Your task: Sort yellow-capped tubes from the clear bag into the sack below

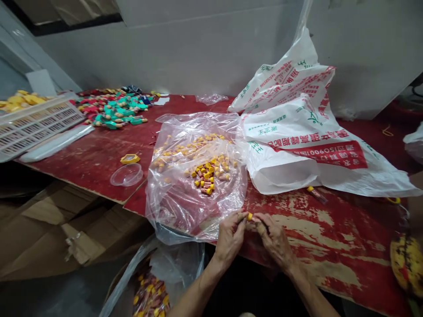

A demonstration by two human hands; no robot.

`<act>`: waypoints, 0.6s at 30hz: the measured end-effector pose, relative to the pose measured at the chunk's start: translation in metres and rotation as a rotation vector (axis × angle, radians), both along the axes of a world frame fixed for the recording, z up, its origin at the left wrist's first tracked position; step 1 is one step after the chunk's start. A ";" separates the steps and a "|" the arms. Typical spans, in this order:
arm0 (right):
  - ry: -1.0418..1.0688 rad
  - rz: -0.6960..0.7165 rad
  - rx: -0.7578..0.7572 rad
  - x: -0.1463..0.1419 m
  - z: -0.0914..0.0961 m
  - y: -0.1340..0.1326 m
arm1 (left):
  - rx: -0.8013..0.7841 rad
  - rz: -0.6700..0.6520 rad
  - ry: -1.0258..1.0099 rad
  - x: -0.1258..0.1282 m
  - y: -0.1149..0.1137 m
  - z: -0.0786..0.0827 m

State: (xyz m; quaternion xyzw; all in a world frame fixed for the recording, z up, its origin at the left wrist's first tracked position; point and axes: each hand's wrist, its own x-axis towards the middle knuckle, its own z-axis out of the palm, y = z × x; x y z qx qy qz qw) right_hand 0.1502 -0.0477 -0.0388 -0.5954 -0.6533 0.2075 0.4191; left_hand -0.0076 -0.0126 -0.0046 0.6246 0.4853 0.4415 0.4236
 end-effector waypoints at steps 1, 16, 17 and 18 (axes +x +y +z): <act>-0.100 -0.043 0.027 0.012 -0.001 0.006 | 0.078 0.058 0.068 -0.009 0.008 0.003; -0.618 -0.419 -0.014 0.107 0.009 0.096 | 0.477 0.175 0.801 -0.094 0.106 -0.037; -0.597 -0.411 -0.021 0.110 0.013 0.113 | 0.489 0.179 0.773 -0.093 0.102 -0.038; -0.573 -0.399 -0.022 0.112 0.016 0.130 | 0.506 0.180 0.735 -0.092 0.097 -0.039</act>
